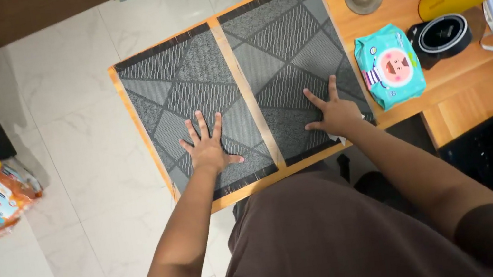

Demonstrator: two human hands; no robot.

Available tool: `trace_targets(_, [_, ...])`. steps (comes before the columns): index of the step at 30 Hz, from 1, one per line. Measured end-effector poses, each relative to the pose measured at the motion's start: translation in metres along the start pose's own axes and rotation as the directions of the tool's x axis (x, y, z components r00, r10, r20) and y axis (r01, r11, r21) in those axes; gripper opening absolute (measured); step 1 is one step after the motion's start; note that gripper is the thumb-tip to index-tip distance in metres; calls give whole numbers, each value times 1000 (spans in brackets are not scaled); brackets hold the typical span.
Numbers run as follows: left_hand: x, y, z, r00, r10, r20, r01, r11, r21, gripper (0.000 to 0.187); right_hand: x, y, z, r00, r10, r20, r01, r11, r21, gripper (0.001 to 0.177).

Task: Cleaning placemats and desk items with wet wipes.

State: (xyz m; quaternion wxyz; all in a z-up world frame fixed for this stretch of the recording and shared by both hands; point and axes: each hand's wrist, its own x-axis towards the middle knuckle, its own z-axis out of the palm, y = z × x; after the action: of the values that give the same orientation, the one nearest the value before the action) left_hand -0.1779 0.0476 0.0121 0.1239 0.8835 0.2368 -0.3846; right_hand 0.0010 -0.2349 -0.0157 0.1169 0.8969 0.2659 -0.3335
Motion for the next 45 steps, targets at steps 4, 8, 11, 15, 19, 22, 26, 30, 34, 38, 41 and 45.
trace_targets(4, [-1, 4, -1, 1000, -8, 7, 8, 1000, -13, 150, -9, -4, -6, 997, 54, 48, -56, 998, 28, 107])
trace_targets(8, [-3, 9, 1, 999, -19, -42, 17, 999, -48, 145, -13, 8, -13, 996, 41, 77, -45, 998, 46, 103])
trace_targets(11, [-5, 16, 22, 980, 21, -197, -52, 987, -154, 134, -4, 49, 20, 960, 37, -278, 61, 940, 336, 84])
trace_targets(15, [-12, 41, 43, 947, 26, -321, -106, 966, -237, 122, -13, 144, 18, 667, 392, -634, 36, 833, 553, 71])
trace_targets(19, [-9, 87, 45, 946, 7, -323, -93, 964, -250, 114, 7, 248, 23, 364, 574, -734, -76, 803, 591, 103])
trace_targets(22, [10, 139, 30, 911, 97, -402, -200, 954, -222, 109, 18, 279, 6, 522, 674, -522, 9, 608, 794, 86])
trace_targets(26, [40, 225, 0, 788, 307, -533, -441, 887, -140, 98, 37, 295, 13, 720, 584, -375, 68, 478, 876, 64])
trace_targets(30, [48, 317, -37, 739, 426, -522, -543, 835, -88, 93, 12, 275, -36, 667, 723, -180, -267, 458, 848, 81])
trace_targets(34, [49, 385, -59, 603, 574, -554, -709, 704, -42, 87, 0, 302, -42, 755, 631, -175, -238, 513, 825, 83])
trace_targets(38, [56, 429, -75, 466, 673, -575, -841, 539, -51, 83, -23, 348, -33, 847, 514, -134, -287, 655, 698, 79])
trace_targets(41, [57, 458, -92, 550, 646, -529, -804, 581, -126, 85, -35, 391, -6, 851, 484, -202, -279, 745, 606, 87])
trace_targets(45, [65, 478, -102, 533, 646, -547, -819, 555, -143, 91, -44, 425, 15, 830, 532, -170, -323, 706, 631, 84])
